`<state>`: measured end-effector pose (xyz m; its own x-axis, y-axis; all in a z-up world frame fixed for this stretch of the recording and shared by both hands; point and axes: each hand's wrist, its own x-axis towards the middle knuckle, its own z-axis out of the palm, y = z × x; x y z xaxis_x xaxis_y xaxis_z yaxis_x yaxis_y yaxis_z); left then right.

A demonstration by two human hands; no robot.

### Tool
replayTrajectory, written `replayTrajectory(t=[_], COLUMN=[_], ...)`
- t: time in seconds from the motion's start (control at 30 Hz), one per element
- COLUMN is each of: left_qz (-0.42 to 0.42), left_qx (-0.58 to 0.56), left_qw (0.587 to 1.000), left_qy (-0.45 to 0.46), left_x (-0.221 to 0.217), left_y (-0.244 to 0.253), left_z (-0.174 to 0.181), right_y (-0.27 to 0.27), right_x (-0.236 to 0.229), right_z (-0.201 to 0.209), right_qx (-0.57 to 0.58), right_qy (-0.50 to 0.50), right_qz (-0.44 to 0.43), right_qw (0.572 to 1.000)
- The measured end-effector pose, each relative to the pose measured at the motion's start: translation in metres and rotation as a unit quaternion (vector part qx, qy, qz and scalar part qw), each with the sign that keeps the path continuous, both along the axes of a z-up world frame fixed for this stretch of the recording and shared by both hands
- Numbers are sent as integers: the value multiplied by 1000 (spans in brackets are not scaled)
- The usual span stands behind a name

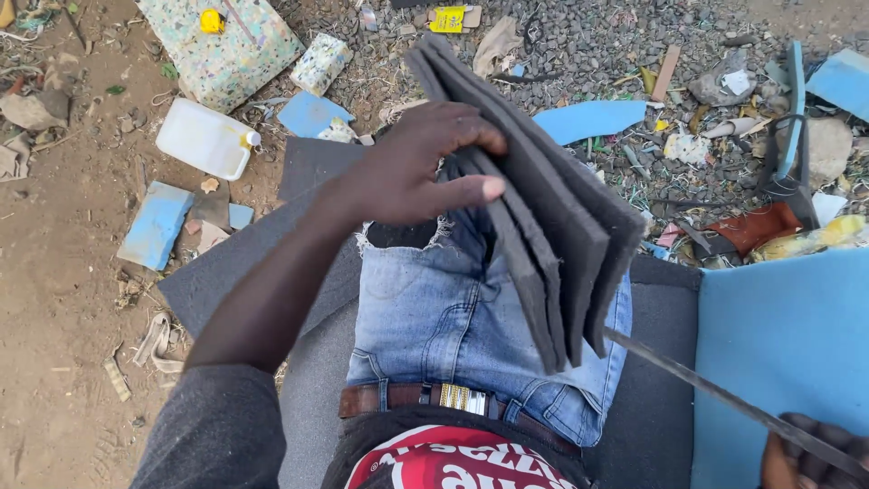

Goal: Cutting through a stack of thick grey foam sheets using a manual cutting tool

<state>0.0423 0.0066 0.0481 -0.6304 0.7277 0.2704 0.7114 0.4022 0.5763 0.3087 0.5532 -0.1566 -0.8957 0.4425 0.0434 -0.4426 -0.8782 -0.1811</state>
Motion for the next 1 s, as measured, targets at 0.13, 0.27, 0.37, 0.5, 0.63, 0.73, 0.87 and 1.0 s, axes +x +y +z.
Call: replayTrajectory(t=[0.13, 0.27, 0.37, 0.5, 0.63, 0.73, 0.87, 1.0], left_qz=[147, 280, 359, 378, 328, 273, 192, 237], left_qx=[160, 222, 261, 294, 329, 294, 242, 215], left_qw=[975, 929, 886, 874, 878, 900, 922, 914], left_qy=[50, 96, 133, 85, 118, 173, 232, 249], left_x=[36, 56, 76, 94, 105, 106, 108, 97], left_y=[33, 59, 75, 95, 112, 123, 132, 118], left_z=[6, -18, -35, -48, -38, -34, -29, -37], right_y=[-18, -21, -35, 76, 103, -54, -211, -265], right_x=[-21, -9, -5, 1, -13, -83, -90, -82], right_z=[21, 35, 51, -45, -101, 1, 102, 153], right_qx=[523, 526, 710, 739, 753, 649, 572, 655], right_qy=[-26, -111, -275, -231, -152, -154, -157, -127], right_qz=[40, -6, -82, -219, -396, -421, -364, -282], right_qw=[851, 843, 643, 593, 504, 615, 718, 689])
